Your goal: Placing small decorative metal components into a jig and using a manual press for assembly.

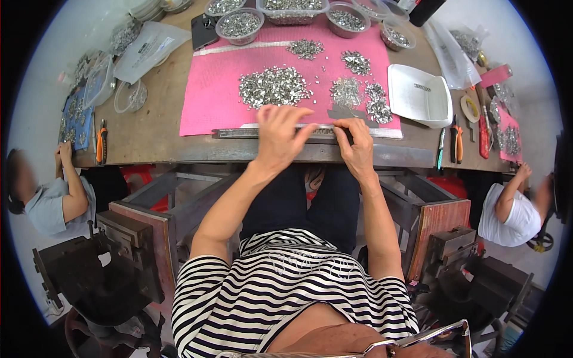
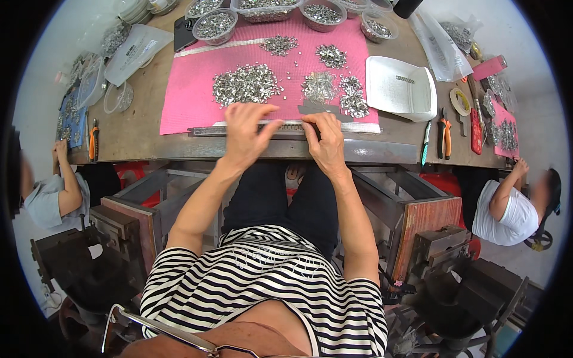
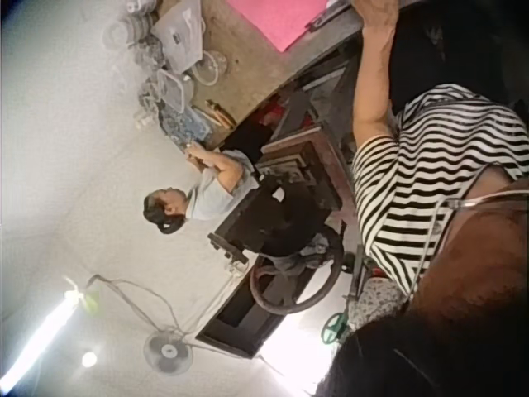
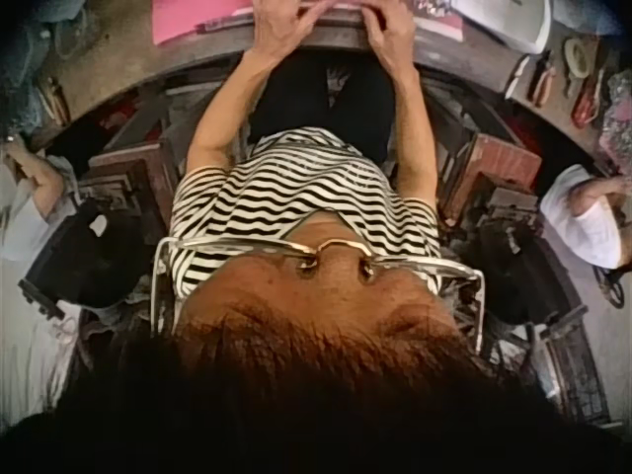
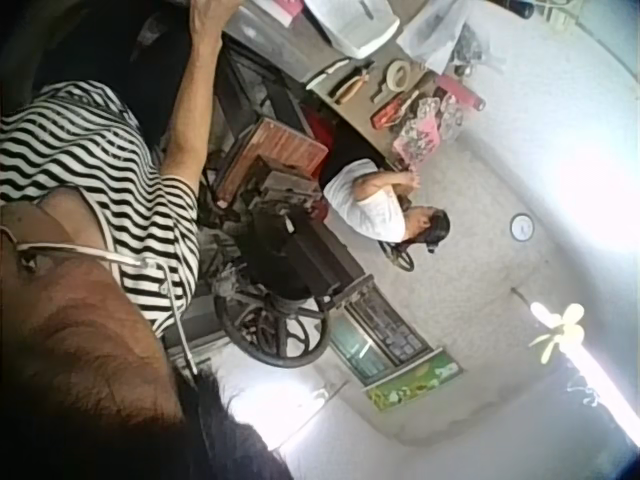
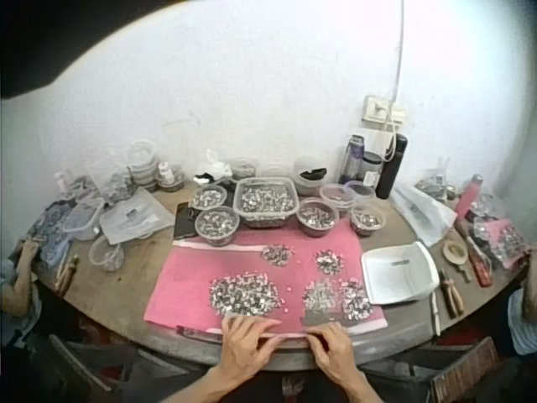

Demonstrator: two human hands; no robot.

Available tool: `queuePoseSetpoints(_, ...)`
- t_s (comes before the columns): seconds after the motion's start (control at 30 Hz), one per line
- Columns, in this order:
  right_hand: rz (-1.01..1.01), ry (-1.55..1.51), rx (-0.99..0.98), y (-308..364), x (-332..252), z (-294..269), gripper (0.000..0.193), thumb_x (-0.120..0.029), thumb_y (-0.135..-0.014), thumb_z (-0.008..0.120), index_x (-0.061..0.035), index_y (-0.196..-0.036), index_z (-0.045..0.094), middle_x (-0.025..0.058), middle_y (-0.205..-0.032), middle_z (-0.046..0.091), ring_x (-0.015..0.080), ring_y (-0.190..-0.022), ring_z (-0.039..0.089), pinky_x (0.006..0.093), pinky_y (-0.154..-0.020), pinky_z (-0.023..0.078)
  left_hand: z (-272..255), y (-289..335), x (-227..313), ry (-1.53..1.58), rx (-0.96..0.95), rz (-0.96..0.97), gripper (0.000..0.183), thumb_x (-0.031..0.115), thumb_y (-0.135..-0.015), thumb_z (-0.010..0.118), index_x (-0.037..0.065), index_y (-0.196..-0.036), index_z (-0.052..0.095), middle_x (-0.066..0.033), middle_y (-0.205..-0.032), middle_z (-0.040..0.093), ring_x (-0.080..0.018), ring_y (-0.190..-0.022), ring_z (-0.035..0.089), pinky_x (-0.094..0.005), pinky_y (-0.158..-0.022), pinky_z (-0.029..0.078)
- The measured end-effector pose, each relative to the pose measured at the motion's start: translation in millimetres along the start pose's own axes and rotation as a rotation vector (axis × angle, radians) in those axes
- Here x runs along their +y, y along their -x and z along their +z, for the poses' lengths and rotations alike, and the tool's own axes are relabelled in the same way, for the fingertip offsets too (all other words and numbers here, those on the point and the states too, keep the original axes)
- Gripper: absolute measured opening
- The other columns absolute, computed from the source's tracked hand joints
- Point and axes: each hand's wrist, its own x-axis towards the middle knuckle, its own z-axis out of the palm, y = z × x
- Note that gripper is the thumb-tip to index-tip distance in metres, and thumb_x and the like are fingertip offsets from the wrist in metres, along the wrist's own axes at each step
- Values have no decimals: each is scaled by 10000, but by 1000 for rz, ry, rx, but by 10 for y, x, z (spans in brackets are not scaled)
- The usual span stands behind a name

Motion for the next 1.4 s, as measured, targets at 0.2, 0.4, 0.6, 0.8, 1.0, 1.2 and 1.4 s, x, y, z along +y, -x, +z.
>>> queuePoseSetpoints(0.2,50,3,-25,6,-7,-10,128,-76,-879,724,-26,-990,687,91,-938,676,279,-896,624,372,-836,459,-822,472,-524,-133,61,-147,317,248,-812,820,121,-1082,712,-44,-1040,659,-252,-1028,581,-420,-974,360)
queuePoseSetpoints(0.4,-84,41,104,-9,0,72,177,-86,-838,771,-52,-992,690,72,-962,665,275,-884,602,387,-830,442,-980,685,-800,-399,56,-79,367,216,-777,837,121,-1110,715,-69,-1170,602,-287,-1109,539,-459,-1009,351)
queuePoseSetpoints(0.6,46,72,360,167,113,-130,139,-5,-890,693,-24,-1028,678,103,-869,619,268,-797,587,381,-762,468,-1279,522,-697,-255,-146,5,343,104,-802,803,54,-1112,664,-103,-1048,632,-311,-981,600,-421,-902,457)
queuePoseSetpoints(0.8,159,-9,271,198,98,4,134,-55,-927,686,-36,-1059,669,86,-775,549,238,-682,551,367,-640,450,-1002,60,186,293,-272,163,425,41,-782,818,49,-1175,655,-109,-1007,635,-266,-903,635,-364,-793,535)
queuePoseSetpoints(1.0,1,406,257,319,168,-167,220,-85,-898,705,-15,-1106,688,79,-896,612,275,-857,580,396,-789,407,173,-100,113,-1,-199,274,370,241,-800,793,113,-1139,717,-68,-989,557,-253,-964,531,-405,-891,378)
queuePoseSetpoints(1.2,173,-178,329,277,-180,-77,129,-4,-943,660,19,-1049,731,110,-937,693,189,-772,655,303,-704,518,113,88,29,-131,-146,195,413,271,-813,789,189,-1213,722,-66,-1041,556,-248,-1015,521,-452,-941,337)
queuePoseSetpoints(1.4,71,-187,285,563,-189,-124,43,64,-858,708,34,-884,690,124,-860,703,208,-732,671,309,-667,522,173,355,68,-39,-103,176,304,184,-845,763,145,-1141,707,-44,-1080,583,-229,-1051,565,-539,-1042,285)
